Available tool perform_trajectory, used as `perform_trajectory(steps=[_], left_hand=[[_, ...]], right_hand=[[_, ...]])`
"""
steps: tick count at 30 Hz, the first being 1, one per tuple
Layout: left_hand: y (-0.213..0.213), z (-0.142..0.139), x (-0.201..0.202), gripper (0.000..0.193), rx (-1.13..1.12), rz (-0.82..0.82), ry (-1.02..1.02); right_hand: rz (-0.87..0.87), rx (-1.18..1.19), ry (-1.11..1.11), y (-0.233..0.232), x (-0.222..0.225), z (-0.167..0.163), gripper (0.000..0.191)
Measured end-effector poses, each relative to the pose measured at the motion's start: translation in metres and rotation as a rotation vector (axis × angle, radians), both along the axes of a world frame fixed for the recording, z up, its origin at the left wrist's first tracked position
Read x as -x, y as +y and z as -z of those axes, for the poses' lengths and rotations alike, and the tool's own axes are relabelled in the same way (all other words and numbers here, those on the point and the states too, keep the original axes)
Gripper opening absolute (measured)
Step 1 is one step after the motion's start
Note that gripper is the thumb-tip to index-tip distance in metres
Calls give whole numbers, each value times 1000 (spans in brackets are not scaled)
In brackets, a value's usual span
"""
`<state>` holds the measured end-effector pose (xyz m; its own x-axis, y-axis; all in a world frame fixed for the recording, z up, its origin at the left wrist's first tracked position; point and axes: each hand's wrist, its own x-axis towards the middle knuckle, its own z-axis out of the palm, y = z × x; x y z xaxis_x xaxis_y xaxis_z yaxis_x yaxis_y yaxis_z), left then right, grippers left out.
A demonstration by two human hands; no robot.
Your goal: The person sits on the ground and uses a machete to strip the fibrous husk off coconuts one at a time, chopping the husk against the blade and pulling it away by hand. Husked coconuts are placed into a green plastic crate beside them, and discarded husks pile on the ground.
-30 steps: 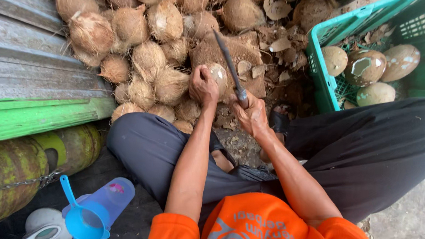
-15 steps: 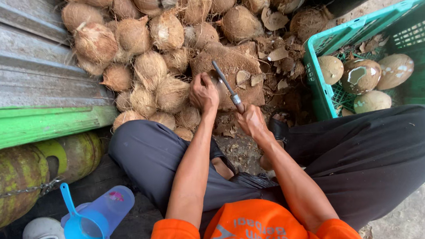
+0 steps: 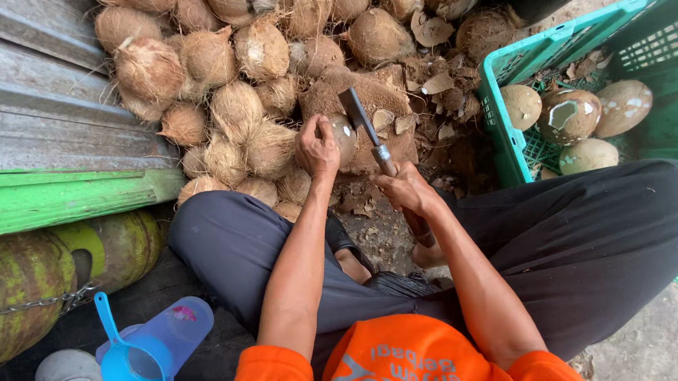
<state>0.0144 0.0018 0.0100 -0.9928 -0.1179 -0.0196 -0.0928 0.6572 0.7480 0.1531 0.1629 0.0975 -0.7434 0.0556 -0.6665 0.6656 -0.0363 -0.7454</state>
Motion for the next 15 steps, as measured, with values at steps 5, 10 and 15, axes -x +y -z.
perform_trajectory(steps=[5, 10, 15], left_hand=[[-2, 1, -1, 39, 63, 88, 122], [-1, 2, -5, 43, 70, 100, 210], [-2, 6, -8, 46, 42, 109, 176]], right_hand=[[1, -342, 181, -2, -3, -42, 18], [183, -324, 396, -18, 2, -32, 44], [88, -312, 165, -21, -3, 25, 34]])
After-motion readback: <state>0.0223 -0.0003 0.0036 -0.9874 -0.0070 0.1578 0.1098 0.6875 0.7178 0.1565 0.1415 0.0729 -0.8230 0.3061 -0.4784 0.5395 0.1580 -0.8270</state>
